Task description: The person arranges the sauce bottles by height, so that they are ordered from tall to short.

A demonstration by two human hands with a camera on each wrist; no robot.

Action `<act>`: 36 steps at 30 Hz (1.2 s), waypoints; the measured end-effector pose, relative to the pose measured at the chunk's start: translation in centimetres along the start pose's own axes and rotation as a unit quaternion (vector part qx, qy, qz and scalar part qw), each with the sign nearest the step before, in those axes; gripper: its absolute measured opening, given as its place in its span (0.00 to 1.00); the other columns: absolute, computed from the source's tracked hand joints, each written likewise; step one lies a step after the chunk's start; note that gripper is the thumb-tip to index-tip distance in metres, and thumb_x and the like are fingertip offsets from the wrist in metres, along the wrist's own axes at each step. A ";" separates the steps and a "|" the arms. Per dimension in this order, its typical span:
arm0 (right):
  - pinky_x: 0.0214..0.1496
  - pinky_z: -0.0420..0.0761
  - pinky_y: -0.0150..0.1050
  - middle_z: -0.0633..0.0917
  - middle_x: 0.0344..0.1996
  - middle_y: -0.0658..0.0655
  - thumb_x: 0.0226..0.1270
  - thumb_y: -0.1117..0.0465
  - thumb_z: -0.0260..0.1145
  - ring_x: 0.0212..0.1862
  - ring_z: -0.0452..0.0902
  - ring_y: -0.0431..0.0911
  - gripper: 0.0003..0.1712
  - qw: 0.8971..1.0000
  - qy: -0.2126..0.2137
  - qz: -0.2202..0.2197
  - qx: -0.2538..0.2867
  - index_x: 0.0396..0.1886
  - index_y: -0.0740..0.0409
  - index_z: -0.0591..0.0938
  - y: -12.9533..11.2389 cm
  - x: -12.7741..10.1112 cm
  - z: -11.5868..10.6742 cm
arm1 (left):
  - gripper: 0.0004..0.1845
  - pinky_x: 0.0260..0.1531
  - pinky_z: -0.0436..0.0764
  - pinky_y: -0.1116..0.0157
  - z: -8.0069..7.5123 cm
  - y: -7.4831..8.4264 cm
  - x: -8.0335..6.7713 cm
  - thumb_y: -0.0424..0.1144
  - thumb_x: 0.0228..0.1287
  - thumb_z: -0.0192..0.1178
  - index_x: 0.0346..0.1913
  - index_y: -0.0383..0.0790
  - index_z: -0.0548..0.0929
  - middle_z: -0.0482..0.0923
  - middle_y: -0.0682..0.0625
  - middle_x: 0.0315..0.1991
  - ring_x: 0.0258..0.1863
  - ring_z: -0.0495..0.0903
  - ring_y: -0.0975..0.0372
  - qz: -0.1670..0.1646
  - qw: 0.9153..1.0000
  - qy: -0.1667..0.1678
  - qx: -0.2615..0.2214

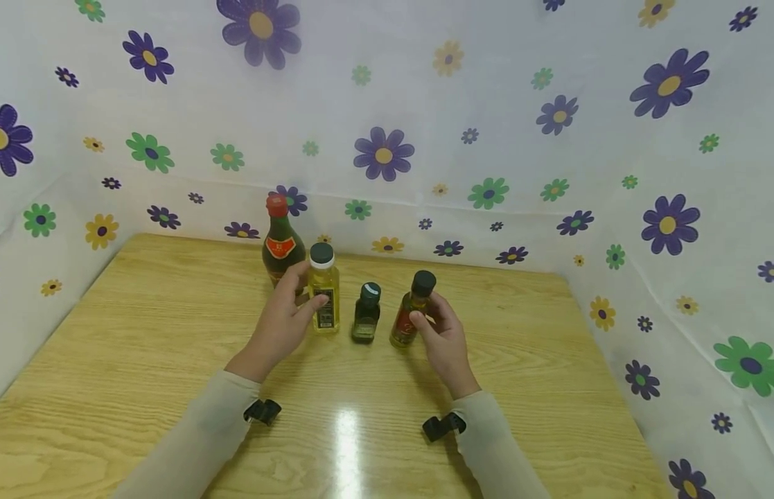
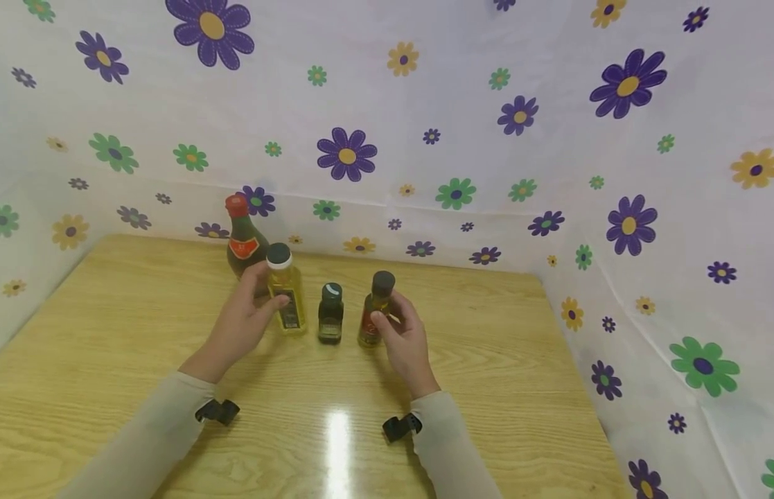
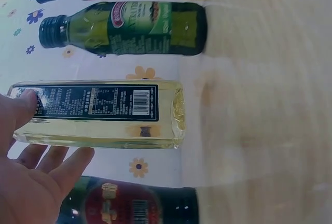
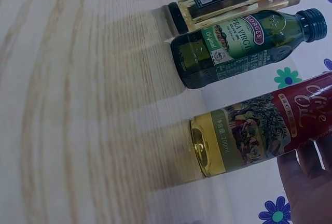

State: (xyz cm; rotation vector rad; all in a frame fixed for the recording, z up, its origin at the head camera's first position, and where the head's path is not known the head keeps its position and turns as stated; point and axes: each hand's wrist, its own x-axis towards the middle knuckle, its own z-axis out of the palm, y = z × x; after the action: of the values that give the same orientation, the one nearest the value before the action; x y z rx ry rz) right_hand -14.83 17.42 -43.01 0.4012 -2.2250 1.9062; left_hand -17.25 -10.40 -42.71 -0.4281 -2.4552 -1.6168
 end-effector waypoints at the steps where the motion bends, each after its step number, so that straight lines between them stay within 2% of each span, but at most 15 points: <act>1: 0.59 0.75 0.37 0.76 0.56 0.58 0.69 0.65 0.60 0.59 0.72 0.46 0.25 1.000 -0.001 0.002 0.000 0.64 0.57 0.70 0.0 0.0 0.0 | 0.33 0.58 0.73 0.50 -0.1 0.0 0.1 0.43 0.65 0.59 0.70 0.49 0.58 0.65 0.49 0.65 0.64 0.66 0.54 0.001 1.000 0.002 0.004; 8: 0.60 0.74 0.38 0.76 0.58 0.57 0.69 0.65 0.60 0.60 0.72 0.46 0.25 1.000 -0.006 0.006 0.005 0.65 0.56 0.70 0.2 0.0 0.0 | 0.32 0.57 0.74 0.51 -0.8 0.5 1.7 0.45 0.64 0.60 0.69 0.52 0.61 0.66 0.52 0.65 0.64 0.68 0.55 0.012 0.999 0.007 0.035; 13: 0.61 0.73 0.38 0.75 0.58 0.58 0.69 0.64 0.60 0.61 0.71 0.47 0.25 1.000 -0.007 0.007 0.010 0.65 0.56 0.70 0.2 0.1 -0.1 | 0.32 0.56 0.75 0.52 -0.9 0.7 2.3 0.45 0.62 0.62 0.67 0.53 0.63 0.68 0.54 0.64 0.61 0.71 0.56 0.019 0.999 0.009 0.038; 18: 0.61 0.74 0.39 0.75 0.58 0.58 0.69 0.64 0.59 0.60 0.71 0.48 0.25 1.000 -0.008 0.015 0.011 0.65 0.55 0.70 0.2 0.2 -0.1 | 0.30 0.56 0.75 0.55 -0.3 0.4 2.8 0.43 0.60 0.64 0.65 0.53 0.66 0.70 0.56 0.61 0.60 0.72 0.59 0.016 0.999 0.028 0.012; 27: 0.61 0.74 0.41 0.76 0.57 0.58 0.69 0.64 0.59 0.60 0.72 0.49 0.24 1.000 -0.005 0.014 0.004 0.64 0.55 0.70 0.4 0.3 -0.2 | 0.29 0.58 0.72 0.49 1.2 -0.5 3.4 0.37 0.60 0.64 0.64 0.54 0.68 0.71 0.54 0.59 0.60 0.71 0.58 0.017 0.996 0.073 -0.058; 31: 0.61 0.74 0.38 0.76 0.57 0.55 0.69 0.62 0.60 0.60 0.72 0.47 0.24 1.000 -0.004 0.008 0.014 0.64 0.49 0.71 2.1 0.4 -0.3 | 0.30 0.58 0.73 0.51 1.6 -1.0 3.4 0.39 0.61 0.64 0.65 0.54 0.68 0.71 0.53 0.61 0.61 0.71 0.57 0.008 0.995 0.076 -0.062; 36: 0.61 0.73 0.38 0.76 0.57 0.57 0.69 0.63 0.60 0.60 0.71 0.48 0.24 1.000 -0.001 0.012 0.018 0.64 0.52 0.71 1.1 0.2 -0.2 | 0.32 0.57 0.75 0.54 1.9 -1.6 3.2 0.42 0.61 0.64 0.68 0.51 0.66 0.69 0.52 0.64 0.61 0.70 0.57 0.000 0.997 0.064 -0.047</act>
State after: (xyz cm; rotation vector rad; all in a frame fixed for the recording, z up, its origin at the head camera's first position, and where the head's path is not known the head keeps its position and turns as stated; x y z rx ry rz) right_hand -15.36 17.80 -43.99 0.3844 -2.2093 1.9611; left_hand -20.80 -8.75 -43.90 -0.3260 -2.2935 -1.7074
